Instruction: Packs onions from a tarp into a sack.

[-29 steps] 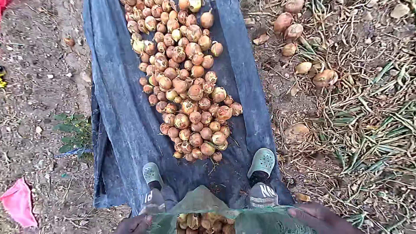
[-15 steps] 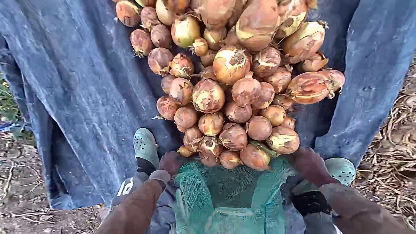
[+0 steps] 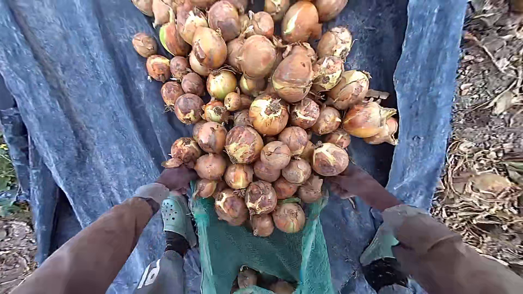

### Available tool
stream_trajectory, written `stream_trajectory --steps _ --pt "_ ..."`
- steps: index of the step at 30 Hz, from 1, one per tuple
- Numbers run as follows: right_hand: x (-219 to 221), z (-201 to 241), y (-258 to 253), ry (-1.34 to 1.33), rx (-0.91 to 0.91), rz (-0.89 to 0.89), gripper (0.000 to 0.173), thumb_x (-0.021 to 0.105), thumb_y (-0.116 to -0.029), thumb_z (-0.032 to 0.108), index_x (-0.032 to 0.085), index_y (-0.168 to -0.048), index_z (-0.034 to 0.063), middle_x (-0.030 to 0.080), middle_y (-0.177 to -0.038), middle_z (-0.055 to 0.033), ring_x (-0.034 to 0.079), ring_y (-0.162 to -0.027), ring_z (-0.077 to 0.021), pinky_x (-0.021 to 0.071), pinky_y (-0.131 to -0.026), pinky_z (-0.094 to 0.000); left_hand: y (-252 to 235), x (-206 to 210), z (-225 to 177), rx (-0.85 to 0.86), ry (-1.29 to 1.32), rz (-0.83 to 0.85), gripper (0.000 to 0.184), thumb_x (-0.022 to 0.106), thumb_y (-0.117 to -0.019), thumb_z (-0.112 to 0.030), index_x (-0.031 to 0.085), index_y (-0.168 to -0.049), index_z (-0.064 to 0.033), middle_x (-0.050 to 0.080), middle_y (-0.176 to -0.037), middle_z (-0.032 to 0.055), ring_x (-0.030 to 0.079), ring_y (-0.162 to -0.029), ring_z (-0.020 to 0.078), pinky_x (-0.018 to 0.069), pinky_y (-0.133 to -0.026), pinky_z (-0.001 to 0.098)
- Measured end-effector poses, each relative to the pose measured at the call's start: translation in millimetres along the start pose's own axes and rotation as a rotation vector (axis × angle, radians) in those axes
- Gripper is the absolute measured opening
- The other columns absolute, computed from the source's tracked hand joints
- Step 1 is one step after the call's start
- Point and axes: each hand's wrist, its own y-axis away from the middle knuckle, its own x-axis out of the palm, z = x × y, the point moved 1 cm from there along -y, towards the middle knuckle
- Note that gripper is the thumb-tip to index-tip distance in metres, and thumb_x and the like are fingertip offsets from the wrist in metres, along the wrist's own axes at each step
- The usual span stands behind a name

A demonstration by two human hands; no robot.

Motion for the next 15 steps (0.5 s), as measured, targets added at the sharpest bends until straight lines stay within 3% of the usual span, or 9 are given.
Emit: stream_trajectory --steps 1,3,5,7,9,10,12,13,15 --pt "-28 -2 -5 -0.063 -0.003 0.051 0.023 0.054 -0.1077 0.021 0.068 -0.112 0.0023 0.073 -0.089 -0.0132 0.071 -0.073 -0.0249 0.0608 -0.068 -0.0441 0 -25 -18 -0.165 0.031 0.167 0.031 0.045 -0.1102 -0.013 0.056 -0.132 0.0062 0.063 -0.124 0.022 0.063 -0.103 0.0227 0.0503 -0.093 0.0349" --pt "-87 9 7 -0.096 -0.205 -0.127 0.024 0.053 -0.108 0.019 0.07 -0.11 0.0027 0.073 -0.093 -0.0127 0.072 -0.079 -0.0251 0.0609 -0.074 -0.048 9 -55 -25 -0.31 0.319 0.076 0.039 0.044 -0.1086 -0.004 0.045 -0.147 0.0017 0.051 -0.147 0.0241 0.055 -0.128 0.036 0.0409 -0.108 0.0496" --pt "-130 31 3 -0.004 -0.497 -0.391 0.027 0.053 -0.1058 0.027 0.069 -0.119 0.0105 0.072 -0.113 -0.0103 0.072 -0.1 -0.0254 0.0599 -0.088 -0.0544 -59 -53 91 0.447 0.598 -0.029 0.041 0.046 -0.1074 -0.011 0.037 -0.141 0.0107 0.052 -0.13 0.0408 0.064 -0.104 0.0511 0.0594 -0.07 0.0542" --pt "-144 68 -23 0.125 -0.618 -0.465 0.045 0.047 -0.1058 0.048 0.06 -0.139 0.0197 0.063 -0.135 -0.0129 0.062 -0.122 -0.0302 0.05 -0.101 -0.0606 -111 -47 100 0.131 0.909 -0.069 0.055 0.053 -0.1048 -0.045 0.035 -0.154 -0.0292 0.053 -0.148 0.0146 0.055 -0.128 0.0481 0.0506 -0.086 0.0721" --pt "-133 113 -58 0.121 -0.575 -0.461 0.06 0.045 -0.0992 0.068 0.051 -0.149 0.0336 0.053 -0.146 -0.0164 0.053 -0.132 -0.0365 0.0459 -0.102 -0.0659 -138 -39 69 -0.032 0.929 -0.182 0.077 0.056 -0.0935 -0.071 0.029 -0.158 -0.0403 0.06 -0.143 0.0078 0.057 -0.129 0.0409 0.047 -0.093 0.0728" --pt "-126 133 -73 0.076 -0.556 -0.471 0.063 0.047 -0.0955 0.073 0.053 -0.147 0.036 0.05 -0.146 -0.0192 0.051 -0.131 -0.039 0.0445 -0.1 -0.0674 -147 -36 58 -0.032 0.899 -0.216 0.083 0.055 -0.0913 -0.075 0.026 -0.16 -0.0379 0.061 -0.141 0.0103 0.059 -0.126 0.0378 0.0494 -0.095 0.0684" --pt "-109 153 -91 -0.075 -0.538 -0.492 0.064 0.051 -0.0938 0.073 0.056 -0.14 0.03 0.062 -0.129 -0.0171 0.061 -0.116 -0.034 0.0501 -0.092 -0.0616 -138 -36 42 -0.025 0.895 -0.156 0.083 0.054 -0.0968 -0.068 0.02 -0.163 -0.0304 0.052 -0.149 0.0167 0.053 -0.133 0.0379 0.044 -0.105 0.0649" --pt "-105 157 -96 -0.148 -0.547 -0.481 0.063 0.051 -0.0953 0.071 0.053 -0.14 0.0271 0.067 -0.115 -0.0129 0.066 -0.104 -0.0281 0.0535 -0.086 -0.0557 -132 -39 34 -0.028 0.902 -0.143 0.078 0.053 -0.0992 -0.063 0.022 -0.163 -0.029 0.054 -0.147 0.018 0.054 -0.131 0.0376 0.0446 -0.104 0.0632" --pt "-96 159 -99 -0.228 -0.55 -0.423 0.06 0.049 -0.0976 0.07 0.053 -0.138 0.0252 0.068 -0.112 -0.0081 0.066 -0.102 -0.0217 0.0536 -0.085 -0.0511 -132 -42 33 -0.025 0.878 -0.12 0.072 0.051 -0.1007 -0.062 0.029 -0.16 -0.0281 0.063 -0.134 0.0162 0.062 -0.12 0.0353 0.0505 -0.096 0.0595"
